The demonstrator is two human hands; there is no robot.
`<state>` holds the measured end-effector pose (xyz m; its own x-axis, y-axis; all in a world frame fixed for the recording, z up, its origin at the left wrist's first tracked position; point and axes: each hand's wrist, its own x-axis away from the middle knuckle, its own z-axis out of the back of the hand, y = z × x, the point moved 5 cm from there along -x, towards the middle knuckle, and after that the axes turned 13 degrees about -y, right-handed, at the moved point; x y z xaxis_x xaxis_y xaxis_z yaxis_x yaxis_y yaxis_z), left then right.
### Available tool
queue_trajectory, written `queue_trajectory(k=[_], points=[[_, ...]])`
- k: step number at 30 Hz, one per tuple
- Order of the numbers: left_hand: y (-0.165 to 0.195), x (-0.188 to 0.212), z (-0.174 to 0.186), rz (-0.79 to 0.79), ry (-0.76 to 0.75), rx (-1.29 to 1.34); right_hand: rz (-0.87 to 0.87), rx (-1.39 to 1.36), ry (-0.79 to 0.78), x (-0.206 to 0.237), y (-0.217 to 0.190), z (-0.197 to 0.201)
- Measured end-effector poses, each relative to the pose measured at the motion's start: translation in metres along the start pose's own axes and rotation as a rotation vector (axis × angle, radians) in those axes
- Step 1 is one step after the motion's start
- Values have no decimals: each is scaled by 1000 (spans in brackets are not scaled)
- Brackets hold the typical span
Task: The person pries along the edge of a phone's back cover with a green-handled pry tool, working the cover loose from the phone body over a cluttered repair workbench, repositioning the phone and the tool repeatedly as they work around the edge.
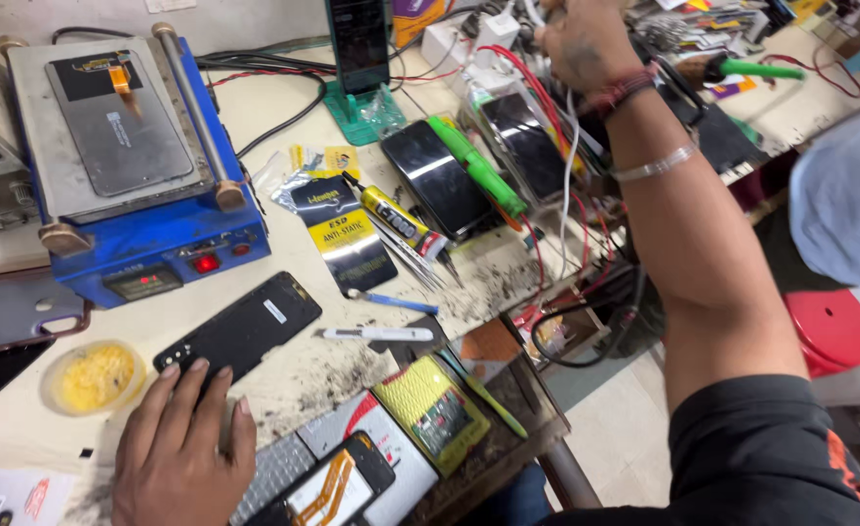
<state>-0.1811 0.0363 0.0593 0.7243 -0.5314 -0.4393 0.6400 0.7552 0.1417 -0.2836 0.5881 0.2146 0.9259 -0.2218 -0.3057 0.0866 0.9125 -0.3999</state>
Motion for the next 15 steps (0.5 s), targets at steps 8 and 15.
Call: queue_trajectory(k=[8,15], points=[[12,10,12,-5,39,-15,-26,-637,-166,197,-62,75],[18,16,16,-23,56,-49,-312,-498,-165,320,-26,150]])
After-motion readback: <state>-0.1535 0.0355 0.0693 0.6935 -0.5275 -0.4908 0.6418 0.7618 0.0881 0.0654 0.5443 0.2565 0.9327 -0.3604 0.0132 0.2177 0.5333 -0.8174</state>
